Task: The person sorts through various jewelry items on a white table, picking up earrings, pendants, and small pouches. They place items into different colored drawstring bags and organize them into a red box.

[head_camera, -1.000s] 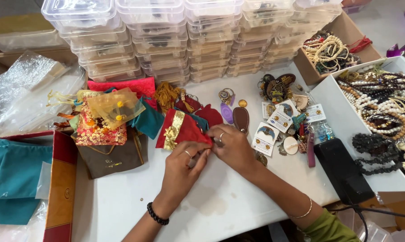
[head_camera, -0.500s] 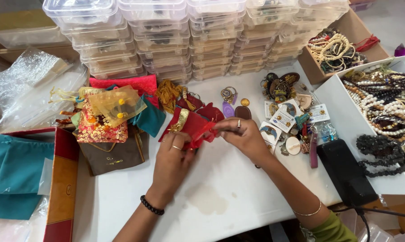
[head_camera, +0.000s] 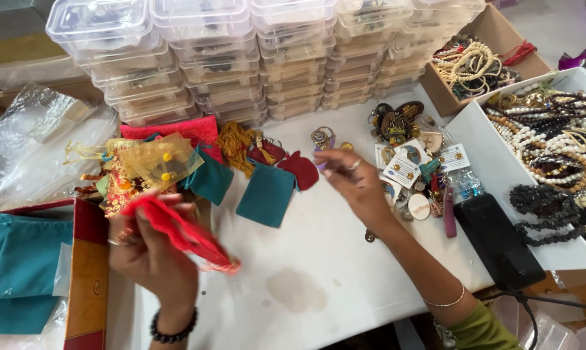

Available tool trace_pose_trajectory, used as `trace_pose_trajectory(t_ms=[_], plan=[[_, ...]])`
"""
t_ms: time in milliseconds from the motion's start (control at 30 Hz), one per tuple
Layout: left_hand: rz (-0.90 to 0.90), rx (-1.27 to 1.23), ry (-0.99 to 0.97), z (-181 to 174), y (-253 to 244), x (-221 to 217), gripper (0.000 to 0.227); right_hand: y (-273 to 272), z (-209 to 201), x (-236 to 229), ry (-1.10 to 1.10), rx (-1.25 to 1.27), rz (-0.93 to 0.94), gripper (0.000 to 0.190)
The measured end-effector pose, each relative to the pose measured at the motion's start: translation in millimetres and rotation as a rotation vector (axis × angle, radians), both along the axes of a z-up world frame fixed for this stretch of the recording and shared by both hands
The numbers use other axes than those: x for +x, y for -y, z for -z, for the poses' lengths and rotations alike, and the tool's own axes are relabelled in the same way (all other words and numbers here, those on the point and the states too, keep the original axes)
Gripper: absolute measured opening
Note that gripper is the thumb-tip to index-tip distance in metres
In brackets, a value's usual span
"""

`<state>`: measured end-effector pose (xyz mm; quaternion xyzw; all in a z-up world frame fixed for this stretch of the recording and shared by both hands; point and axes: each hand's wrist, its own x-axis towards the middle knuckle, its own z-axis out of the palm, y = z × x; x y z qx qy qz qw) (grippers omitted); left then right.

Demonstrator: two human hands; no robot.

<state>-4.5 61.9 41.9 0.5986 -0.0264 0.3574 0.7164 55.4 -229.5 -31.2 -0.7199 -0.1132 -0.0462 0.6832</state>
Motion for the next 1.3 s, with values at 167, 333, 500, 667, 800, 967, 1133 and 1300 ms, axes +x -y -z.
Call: trace_pose_trajectory(t_ms=[167, 333, 500, 667, 800, 967, 1133, 1300], plan=[[-0.456, 0.661, -0.176, 10, -39, 14, 0.019, -28, 1, 1, 0.522, -0.932, -0.003, 0.041], [-0.972, 1.262, -0.248, 5, -20, 17, 0.039, -39, 7, 2, 0.387, -0.977, -0.057, 0.032], [-0.032, 1.040, -0.161, 34, 42, 8, 0.093, -28, 7, -3, 0.058, -0.363, -0.161, 0.019], [0.038, 1.056, -0.213, 53, 61, 7, 0.114, -26, -13, -20, 0.138, -0.176, -0.285, 0.016], [0.050, 0.895, -0.279, 68, 62, 6, 0.106, -22, -12, -27, 0.188, -0.069, -0.394, 0.018], [0.030, 1.070, -0.196, 62, 53, 12, 0.091, -23, -17, -21, -0.309, 0.255, -0.370, 0.044], [0.030, 1.194, -0.111, 56, 52, 13, 0.092, -21, -12, -19, -0.320, 0.150, -0.344, 0.047], [0.056, 1.211, -0.085, 62, 52, 10, 0.093, -25, -13, -19, -0.225, 0.051, -0.311, 0.036]])
